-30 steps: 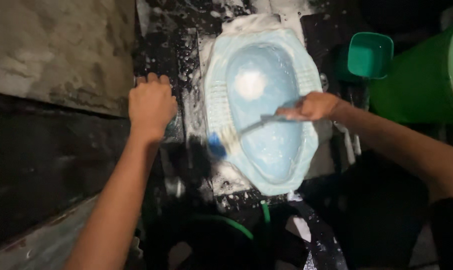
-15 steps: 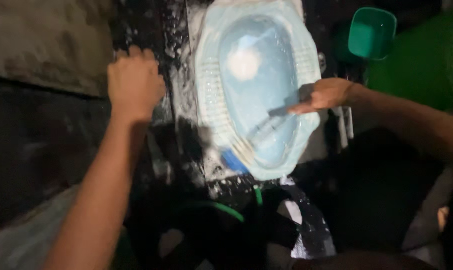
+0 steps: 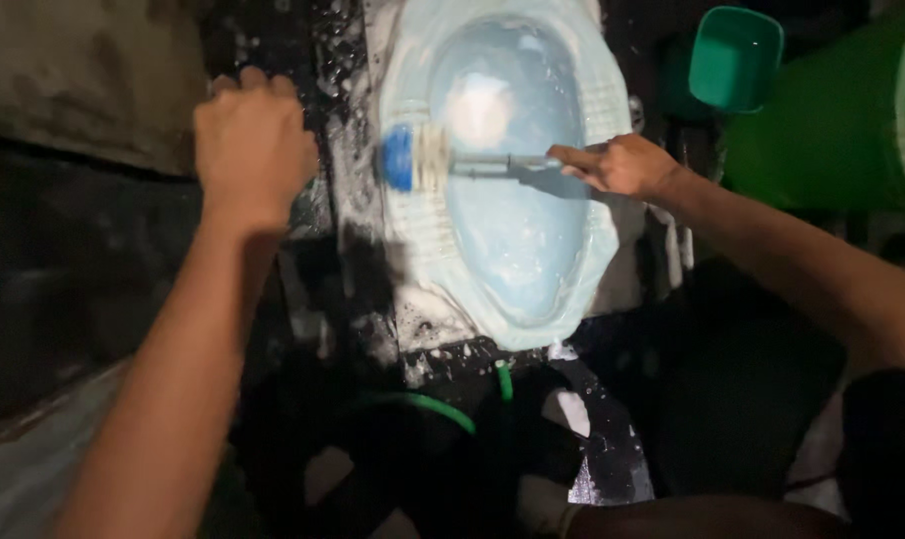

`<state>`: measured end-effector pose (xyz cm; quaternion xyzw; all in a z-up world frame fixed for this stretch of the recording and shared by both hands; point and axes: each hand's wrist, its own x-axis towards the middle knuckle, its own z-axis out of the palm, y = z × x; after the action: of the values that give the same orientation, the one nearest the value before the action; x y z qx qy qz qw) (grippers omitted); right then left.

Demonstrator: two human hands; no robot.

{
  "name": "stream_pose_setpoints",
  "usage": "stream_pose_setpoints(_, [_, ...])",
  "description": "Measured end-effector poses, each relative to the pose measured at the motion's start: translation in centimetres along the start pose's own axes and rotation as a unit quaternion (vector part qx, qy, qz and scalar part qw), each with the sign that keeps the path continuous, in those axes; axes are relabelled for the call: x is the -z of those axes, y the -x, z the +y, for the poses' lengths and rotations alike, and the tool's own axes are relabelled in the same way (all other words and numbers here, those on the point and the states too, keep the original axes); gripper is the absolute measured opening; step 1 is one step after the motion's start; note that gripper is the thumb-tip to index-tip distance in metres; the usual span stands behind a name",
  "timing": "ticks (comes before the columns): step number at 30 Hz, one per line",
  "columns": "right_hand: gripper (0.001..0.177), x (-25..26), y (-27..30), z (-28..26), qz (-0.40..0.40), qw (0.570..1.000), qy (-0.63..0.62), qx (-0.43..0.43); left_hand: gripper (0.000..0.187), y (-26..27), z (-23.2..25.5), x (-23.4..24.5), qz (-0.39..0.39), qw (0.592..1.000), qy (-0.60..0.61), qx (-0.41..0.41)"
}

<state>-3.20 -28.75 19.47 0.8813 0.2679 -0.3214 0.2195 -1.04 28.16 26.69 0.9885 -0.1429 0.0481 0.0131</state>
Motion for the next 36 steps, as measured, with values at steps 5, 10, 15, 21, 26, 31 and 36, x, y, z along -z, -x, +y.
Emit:
stream_pose_setpoints(5, [0.079, 5.1, -0.4, -1.6, -0.058, 0.992, -0.112, 0.013, 0.051, -0.3, -0.1, 1.1, -0.008, 1.0, 0.005, -0.004])
stream_pose_setpoints(10, [0.076, 7.4, -0.2, -3.7, -0.048, 0.944, -0.32, -0.071, 0.053, 0.0, -0.1, 1.6, -0.004, 1.0, 0.007, 0.004])
stream_pose_setpoints(15, [0.066, 4.6, -1.8, -3.8, 0.027, 0.973, -0.211, -0.094, 0.051, 0.2, 0.2, 1.2, -0.035, 0.999, 0.008, 0.015])
stream_pose_setpoints(21, [0.056, 3.5, -3.0, -3.6, 0.08, 0.959, -0.264, 0.067, 0.048, 0.0, 0.4, 1.4, -0.016, 0.999, 0.012, 0.027])
stream_pose_setpoints(26, [0.06, 3.8, -3.1, -4.9, 0.105, 0.965, -0.238, 0.017, 0.049, 0.1, 0.3, 1.3, -0.014, 1.0, 0.003, 0.017])
stream_pose_setpoints(31, [0.063, 0.7, -5.5, -2.1, 0.157, 0.933, -0.315, -0.077, 0.044, 0.5, 0.5, 1.5, 0.031, 0.999, 0.018, -0.016])
stream_pose_setpoints(36, [0.058, 0.9, -3.7, -1.3, 0.045, 0.973, -0.226, 0.001, 0.041, 0.6, -0.2, 1.1, 0.151, 0.982, 0.029, -0.11])
